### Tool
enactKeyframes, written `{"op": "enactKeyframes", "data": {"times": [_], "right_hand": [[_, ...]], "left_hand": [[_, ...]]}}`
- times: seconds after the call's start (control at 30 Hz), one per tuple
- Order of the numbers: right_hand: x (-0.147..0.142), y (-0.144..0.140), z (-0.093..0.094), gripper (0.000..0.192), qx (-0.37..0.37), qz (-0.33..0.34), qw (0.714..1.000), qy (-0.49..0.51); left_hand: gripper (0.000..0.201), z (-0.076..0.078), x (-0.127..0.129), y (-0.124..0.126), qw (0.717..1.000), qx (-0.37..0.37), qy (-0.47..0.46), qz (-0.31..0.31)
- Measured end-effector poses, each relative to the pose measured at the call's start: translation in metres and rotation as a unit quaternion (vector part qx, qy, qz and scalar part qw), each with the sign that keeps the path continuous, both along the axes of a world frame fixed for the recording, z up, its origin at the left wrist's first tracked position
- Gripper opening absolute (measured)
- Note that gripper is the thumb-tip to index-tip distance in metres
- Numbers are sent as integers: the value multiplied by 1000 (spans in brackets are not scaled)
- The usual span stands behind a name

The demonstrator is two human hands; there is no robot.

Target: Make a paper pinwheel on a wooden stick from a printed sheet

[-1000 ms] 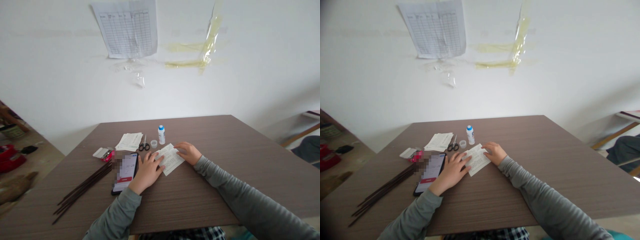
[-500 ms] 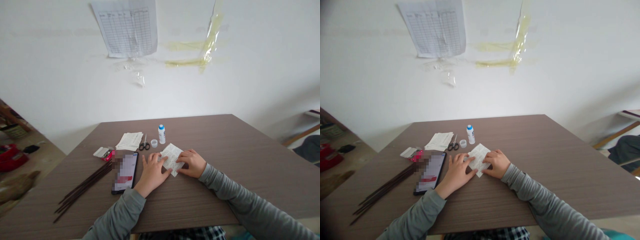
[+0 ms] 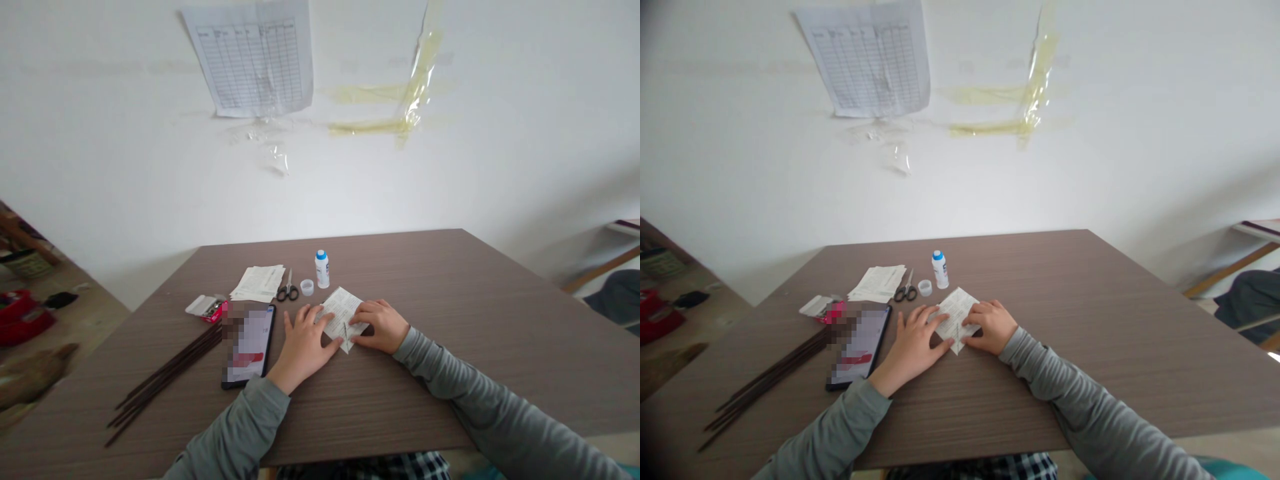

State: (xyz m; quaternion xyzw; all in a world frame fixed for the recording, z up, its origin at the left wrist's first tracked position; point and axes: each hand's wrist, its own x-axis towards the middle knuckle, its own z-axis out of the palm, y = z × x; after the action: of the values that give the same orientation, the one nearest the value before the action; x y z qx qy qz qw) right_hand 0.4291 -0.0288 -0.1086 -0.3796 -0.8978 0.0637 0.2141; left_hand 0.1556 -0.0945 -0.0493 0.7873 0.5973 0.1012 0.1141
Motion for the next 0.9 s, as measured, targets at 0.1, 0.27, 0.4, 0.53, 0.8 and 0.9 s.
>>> {"op": "enactKeyframes", "data": {"times": [0.1, 0.27, 0.4, 0.53, 0.8, 0.9], "right_hand": [[-1, 1, -1, 26, 0, -2, 1000, 3], [0, 1, -1, 38, 14, 19, 1000, 7], [2, 1, 0, 51, 11, 32, 999, 12], [3, 2, 1, 45, -1, 33, 999, 23], [5, 6, -2, 27, -28, 36, 997, 55], [6, 7, -1, 24, -34, 41, 997, 63]], "left_hand": [[57, 2, 0, 0, 1000, -15, 5, -3], [55, 7, 1, -1, 1000, -25, 4, -9], [55, 9, 0, -2, 1000, -30, 5, -9], [55, 9, -1, -1, 1000, -27, 3, -9], [49, 8, -1, 0, 1000, -24, -2, -1], [47, 9, -1, -1, 1000, -22, -1, -1]]}}
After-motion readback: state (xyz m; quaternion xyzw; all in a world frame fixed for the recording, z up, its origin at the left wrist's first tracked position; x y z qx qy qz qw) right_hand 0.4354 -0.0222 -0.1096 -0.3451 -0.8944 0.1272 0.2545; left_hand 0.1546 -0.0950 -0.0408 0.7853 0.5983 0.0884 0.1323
